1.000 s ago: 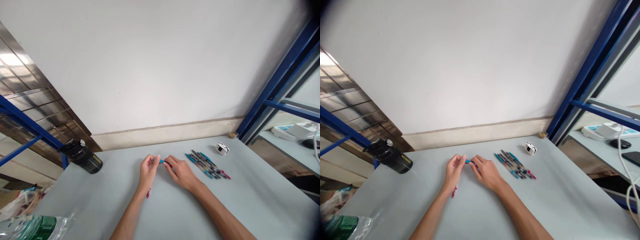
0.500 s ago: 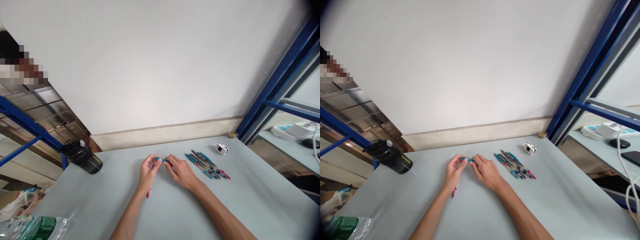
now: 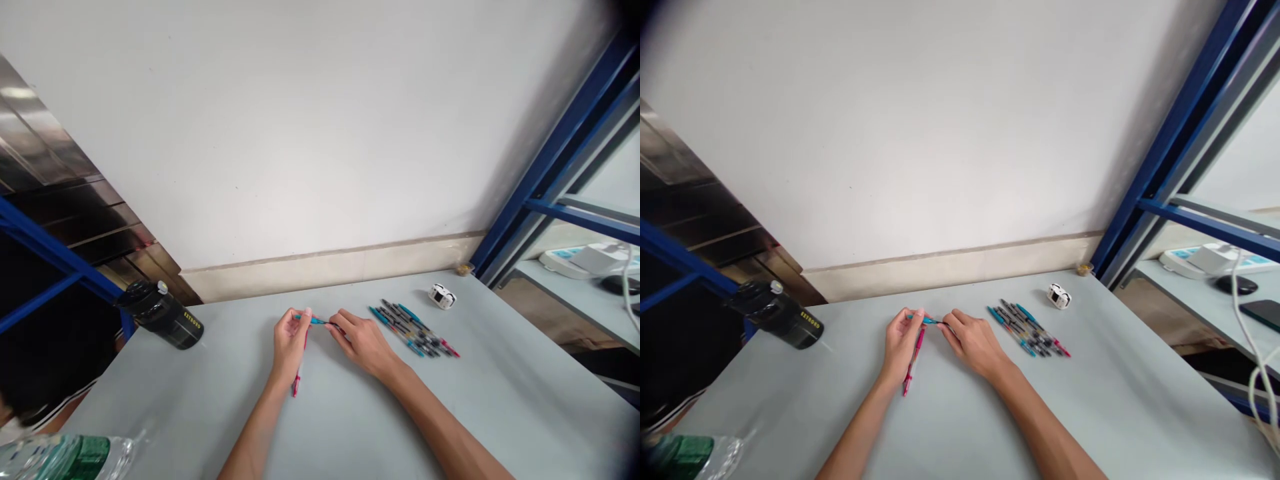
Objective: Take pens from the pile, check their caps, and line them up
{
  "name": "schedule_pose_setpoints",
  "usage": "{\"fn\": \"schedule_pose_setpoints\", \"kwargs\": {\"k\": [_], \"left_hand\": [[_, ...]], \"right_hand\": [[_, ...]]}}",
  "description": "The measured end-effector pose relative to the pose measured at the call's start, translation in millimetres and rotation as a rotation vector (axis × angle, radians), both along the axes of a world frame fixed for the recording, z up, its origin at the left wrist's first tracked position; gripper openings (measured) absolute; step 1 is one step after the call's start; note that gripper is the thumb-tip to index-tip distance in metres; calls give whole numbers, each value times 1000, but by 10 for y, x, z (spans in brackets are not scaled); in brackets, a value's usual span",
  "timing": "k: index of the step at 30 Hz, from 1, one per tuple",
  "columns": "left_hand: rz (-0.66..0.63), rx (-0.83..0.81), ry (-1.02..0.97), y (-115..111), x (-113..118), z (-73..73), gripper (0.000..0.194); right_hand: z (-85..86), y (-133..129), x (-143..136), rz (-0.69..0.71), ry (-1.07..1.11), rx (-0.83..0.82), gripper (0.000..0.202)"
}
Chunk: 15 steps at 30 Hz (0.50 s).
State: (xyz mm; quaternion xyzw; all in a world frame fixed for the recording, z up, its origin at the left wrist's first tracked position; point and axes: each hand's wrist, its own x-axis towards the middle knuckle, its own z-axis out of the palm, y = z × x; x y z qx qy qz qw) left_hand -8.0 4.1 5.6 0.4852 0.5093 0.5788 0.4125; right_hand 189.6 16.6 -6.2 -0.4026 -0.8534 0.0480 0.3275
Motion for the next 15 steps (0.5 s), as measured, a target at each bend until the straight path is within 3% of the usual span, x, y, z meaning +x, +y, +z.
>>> {"fn": "schedule_pose_setpoints", "kwargs": {"k": [5,8,15], "left_hand": [[56,-19,-132,52,-40,-52,43],[24,-9,-182,75,-50,-72,42],[54,-5,-176,60,-56,-51,42]], "right_hand": [[37,17,29,-10,-36,40,32],[49,35,44,-24,-33,54,30],[40,72,73,-38,-26,81,27]]}}
